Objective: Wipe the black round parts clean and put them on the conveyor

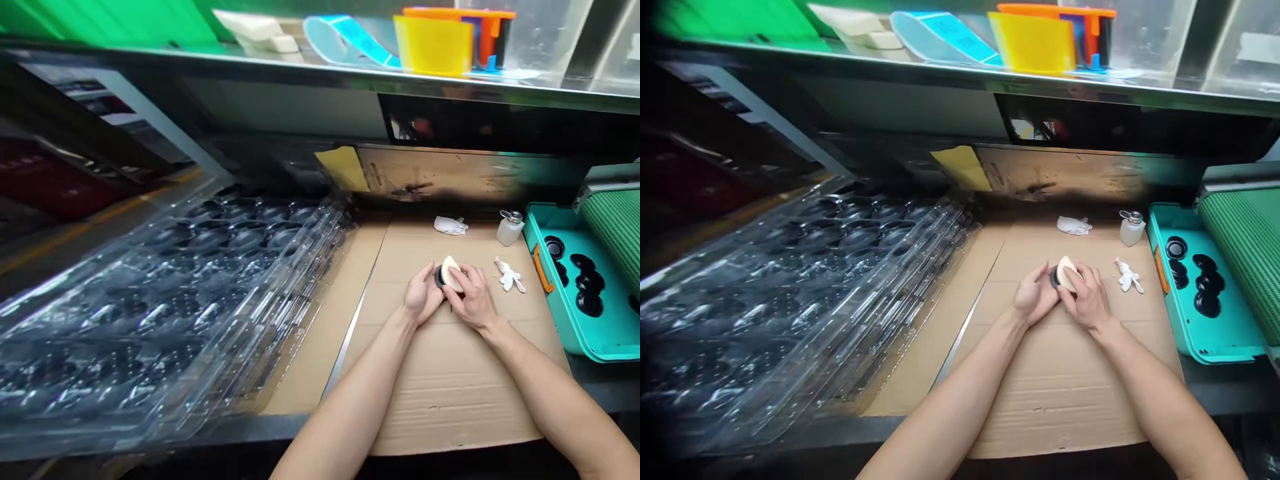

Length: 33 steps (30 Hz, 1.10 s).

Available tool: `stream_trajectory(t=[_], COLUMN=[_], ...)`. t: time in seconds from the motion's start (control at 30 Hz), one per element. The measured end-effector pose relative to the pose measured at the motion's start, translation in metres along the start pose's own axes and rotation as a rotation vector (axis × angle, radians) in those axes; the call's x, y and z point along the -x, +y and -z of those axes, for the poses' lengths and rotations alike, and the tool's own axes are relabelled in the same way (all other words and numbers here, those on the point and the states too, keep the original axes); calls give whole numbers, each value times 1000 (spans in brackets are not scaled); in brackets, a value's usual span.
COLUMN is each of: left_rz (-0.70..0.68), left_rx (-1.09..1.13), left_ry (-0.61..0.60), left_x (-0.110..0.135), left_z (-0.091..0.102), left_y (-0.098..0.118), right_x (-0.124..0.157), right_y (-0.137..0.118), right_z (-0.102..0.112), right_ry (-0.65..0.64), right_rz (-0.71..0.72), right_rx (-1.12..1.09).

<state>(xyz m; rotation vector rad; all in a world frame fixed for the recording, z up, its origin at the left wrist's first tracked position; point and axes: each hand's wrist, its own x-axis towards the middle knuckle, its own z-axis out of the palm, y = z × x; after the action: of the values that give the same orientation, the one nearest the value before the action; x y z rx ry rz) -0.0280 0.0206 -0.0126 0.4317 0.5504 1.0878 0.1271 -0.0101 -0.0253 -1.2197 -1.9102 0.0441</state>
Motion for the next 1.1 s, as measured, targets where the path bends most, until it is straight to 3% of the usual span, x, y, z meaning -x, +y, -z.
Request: stream_trajectory(t=[0.17, 0.27, 0.47, 0.63, 0.77, 0.93, 1.03, 1.1], left_rz=[73, 101, 28, 11, -5, 33, 26, 14], left_rx=[84, 90, 82, 108, 75, 68, 34, 20], left_ry=[26, 4, 21, 48, 52, 46, 35, 55], left_x=[-2, -5, -8, -9, -11, -13, -13, -12], left_z=[2, 4, 1, 2, 3, 7, 8, 8], left_y=[8, 10, 10, 11, 9, 8, 8, 7], right_x=[6, 2, -18, -8, -10, -8, -8, -6], right_y=[-10, -12, -7, -17, -16, -18, -22, -27], right_z=[-7, -9, -26, -28, -24, -23, -21, -20], right_ry=[-110, -170, -49, -146, -67, -149, -119, -142], right_rz=[107, 87, -101, 0, -91, 10, -123, -137], right_rx=[42, 84, 170, 205, 272, 242, 278, 290])
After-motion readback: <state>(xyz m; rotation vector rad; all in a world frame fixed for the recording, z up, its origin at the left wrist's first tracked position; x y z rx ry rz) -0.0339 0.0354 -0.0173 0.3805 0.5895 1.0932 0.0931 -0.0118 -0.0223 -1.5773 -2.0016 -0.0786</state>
